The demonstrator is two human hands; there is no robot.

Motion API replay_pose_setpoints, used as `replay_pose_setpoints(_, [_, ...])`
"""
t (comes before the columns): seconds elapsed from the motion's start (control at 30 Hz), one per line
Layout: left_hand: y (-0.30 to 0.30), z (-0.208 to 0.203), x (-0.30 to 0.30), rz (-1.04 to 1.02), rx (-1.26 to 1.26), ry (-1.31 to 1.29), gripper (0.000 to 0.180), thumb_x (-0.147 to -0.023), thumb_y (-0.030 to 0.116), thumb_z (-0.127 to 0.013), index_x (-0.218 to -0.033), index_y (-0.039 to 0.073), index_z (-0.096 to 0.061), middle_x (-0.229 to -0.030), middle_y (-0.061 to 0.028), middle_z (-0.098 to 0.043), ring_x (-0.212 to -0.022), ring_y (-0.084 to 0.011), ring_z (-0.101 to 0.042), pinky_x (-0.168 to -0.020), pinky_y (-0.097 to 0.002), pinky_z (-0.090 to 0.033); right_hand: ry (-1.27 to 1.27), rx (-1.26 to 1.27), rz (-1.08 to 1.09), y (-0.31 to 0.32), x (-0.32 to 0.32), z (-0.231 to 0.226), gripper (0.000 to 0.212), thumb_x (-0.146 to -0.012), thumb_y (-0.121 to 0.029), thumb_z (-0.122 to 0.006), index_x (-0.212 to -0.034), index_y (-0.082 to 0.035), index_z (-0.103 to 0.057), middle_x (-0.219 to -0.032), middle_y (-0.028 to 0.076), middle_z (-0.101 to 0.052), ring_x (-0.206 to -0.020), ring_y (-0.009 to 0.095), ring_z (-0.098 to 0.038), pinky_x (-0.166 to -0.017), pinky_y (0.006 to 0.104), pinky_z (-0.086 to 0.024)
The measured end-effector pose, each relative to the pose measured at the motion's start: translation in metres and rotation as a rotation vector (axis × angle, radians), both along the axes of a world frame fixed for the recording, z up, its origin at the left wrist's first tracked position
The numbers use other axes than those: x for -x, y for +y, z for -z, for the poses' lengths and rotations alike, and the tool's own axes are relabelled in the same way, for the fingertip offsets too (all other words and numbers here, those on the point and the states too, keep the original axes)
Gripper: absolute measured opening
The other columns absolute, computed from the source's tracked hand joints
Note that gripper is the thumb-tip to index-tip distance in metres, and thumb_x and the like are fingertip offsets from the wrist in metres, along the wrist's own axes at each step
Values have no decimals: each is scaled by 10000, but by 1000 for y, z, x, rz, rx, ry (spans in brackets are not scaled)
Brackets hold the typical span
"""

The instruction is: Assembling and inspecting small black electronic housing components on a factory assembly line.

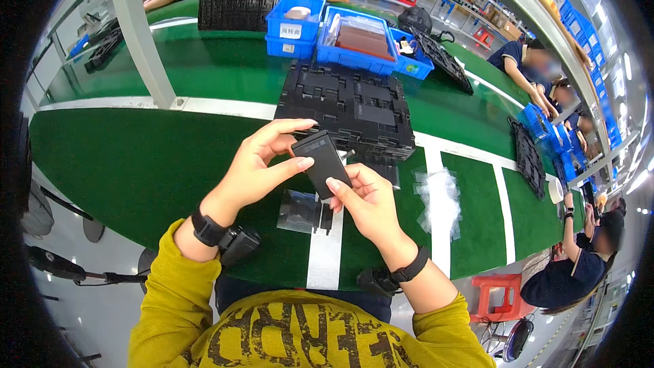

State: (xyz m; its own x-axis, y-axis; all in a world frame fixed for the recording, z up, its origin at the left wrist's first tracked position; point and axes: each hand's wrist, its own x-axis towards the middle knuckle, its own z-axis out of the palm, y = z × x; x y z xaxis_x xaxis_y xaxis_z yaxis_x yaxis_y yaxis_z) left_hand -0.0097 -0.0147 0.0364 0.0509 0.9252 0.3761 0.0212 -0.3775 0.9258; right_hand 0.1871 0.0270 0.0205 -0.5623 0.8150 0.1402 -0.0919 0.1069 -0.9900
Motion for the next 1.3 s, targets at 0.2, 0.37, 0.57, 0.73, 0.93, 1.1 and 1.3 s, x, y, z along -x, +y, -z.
replay_pose_setpoints(0.2, [1,6,1,86,-35,-91,257,-883,85,-507,-1119,16,-581,-1082,-82,-591,-1015,-161,-542,-892,-292,-414,56,100,-146,-8,-2,3,127,-885,-66,-519,-982,14,-504,-789,103,-618,-597,135,-608,-532,238,-507])
replay_pose_setpoints(0.37, [3,7,4,130,-99,28,274,-875,86,-490,-1118,-2,-581,-1071,-108,-579,-998,-183,-530,-888,-299,-397,71,105,-159,-15,-8,4,164,-891,-76,-507,-1012,35,-511,-895,157,-637,-596,127,-604,-540,244,-504])
replay_pose_setpoints(0.57, [4,7,4,164,-103,36,298,-868,91,-456,-1119,-13,-578,-1058,-116,-579,-1006,-205,-521,-892,-314,-387,96,115,-157,-20,-9,1,133,-889,-50,-500,-990,33,-521,-896,151,-639,-595,111,-596,-535,234,-496])
replay_pose_setpoints(0.73, [4,6,3,112,-113,95,297,-880,87,-447,-1129,-19,-568,-1062,-115,-580,-1005,-190,-525,-879,-308,-400,120,134,-125,-22,-4,5,119,-887,-39,-500,-984,27,-518,-878,135,-637,-600,110,-599,-532,225,-493])
replay_pose_setpoints(0.93, [-2,8,-9,41,-29,-61,589,-776,-26,-594,-1317,10,-365,-911,-73,-610,-870,-113,-557,-813,-258,-419,87,139,-76,-21,-4,13,138,-871,-31,-523,-999,16,-503,-876,110,-629,-636,122,-607,-552,222,-494])
replay_pose_setpoints(1.1, [-4,3,-13,20,109,-99,523,-737,-29,-645,-1216,5,-437,-829,-37,-617,-791,-63,-565,-765,-224,-425,125,-192,109,-4,-6,13,409,-815,-28,-584,-1186,-7,-411,-1135,133,-538,-966,171,-561,-770,281,-473])
replay_pose_setpoints(1.3, [-6,10,-25,21,102,-14,397,-755,-17,-652,-1123,-8,-501,-883,-52,-625,-824,-78,-578,-744,-222,-452,-19,-708,307,-6,3,5,338,-750,63,-620,-1085,24,-596,-775,78,-590,-691,127,-545,-637,236,-445])
